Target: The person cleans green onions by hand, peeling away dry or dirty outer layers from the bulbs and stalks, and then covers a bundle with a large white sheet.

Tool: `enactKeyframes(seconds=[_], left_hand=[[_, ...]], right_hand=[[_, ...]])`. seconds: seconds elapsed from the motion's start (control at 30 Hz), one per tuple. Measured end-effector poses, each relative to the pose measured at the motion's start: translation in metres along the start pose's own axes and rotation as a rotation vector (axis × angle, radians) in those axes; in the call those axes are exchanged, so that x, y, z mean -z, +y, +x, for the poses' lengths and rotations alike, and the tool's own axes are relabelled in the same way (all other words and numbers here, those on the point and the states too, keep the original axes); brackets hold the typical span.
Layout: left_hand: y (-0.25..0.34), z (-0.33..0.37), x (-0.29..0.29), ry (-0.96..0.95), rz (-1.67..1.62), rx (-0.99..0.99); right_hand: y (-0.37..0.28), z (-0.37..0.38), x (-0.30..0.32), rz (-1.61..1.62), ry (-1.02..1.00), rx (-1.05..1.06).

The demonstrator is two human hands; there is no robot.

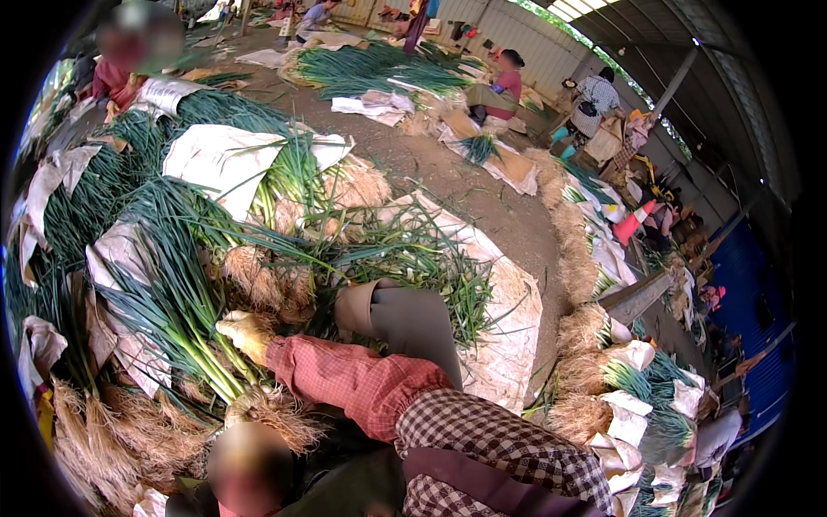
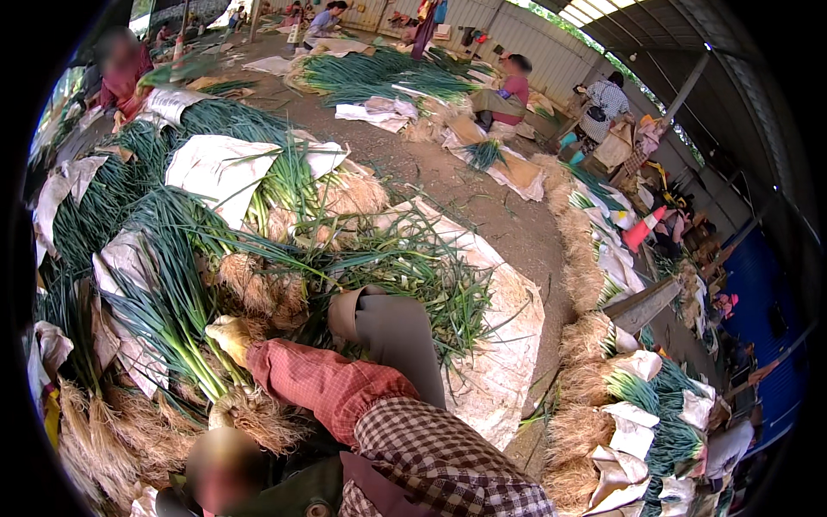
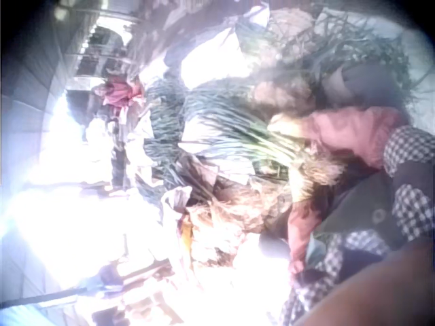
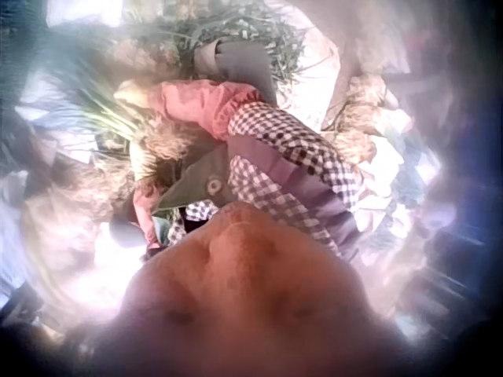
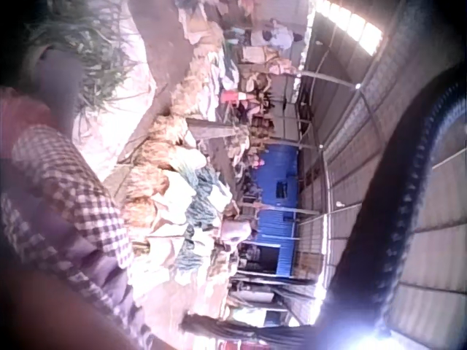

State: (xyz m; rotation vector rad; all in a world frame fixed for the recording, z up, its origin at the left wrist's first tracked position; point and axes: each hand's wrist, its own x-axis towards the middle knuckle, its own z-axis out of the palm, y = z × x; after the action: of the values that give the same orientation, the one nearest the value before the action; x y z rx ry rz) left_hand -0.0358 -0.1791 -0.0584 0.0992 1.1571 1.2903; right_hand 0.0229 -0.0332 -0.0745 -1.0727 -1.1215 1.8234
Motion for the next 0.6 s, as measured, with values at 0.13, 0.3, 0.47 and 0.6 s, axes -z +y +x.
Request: enactKeyframes(seconds=[0.13,0.3,0.47,0.6], left_hand=[[0.009,-0.015,0.005,-0.012,0.000,-0.054],[0.003,-0.016,0.008,-0.041,-0.019,-0.051],[0.021,-0.029,-0.007,-0.064,-0.132,0.037],[-0.013,0.042,0.069,-0.080,0.184,-0.233]], right_hand=[[-0.005,-0.010,-0.019,-0.089,0.042,-0.020],[-0.001,-0.035,-0.018,-0.054,0.084,0.170],[-0.036,-0.090,-0.042,-0.026,-0.146,0.201],[-0.137,-0.097,-0.008,0.255,-0.121,0.546]])
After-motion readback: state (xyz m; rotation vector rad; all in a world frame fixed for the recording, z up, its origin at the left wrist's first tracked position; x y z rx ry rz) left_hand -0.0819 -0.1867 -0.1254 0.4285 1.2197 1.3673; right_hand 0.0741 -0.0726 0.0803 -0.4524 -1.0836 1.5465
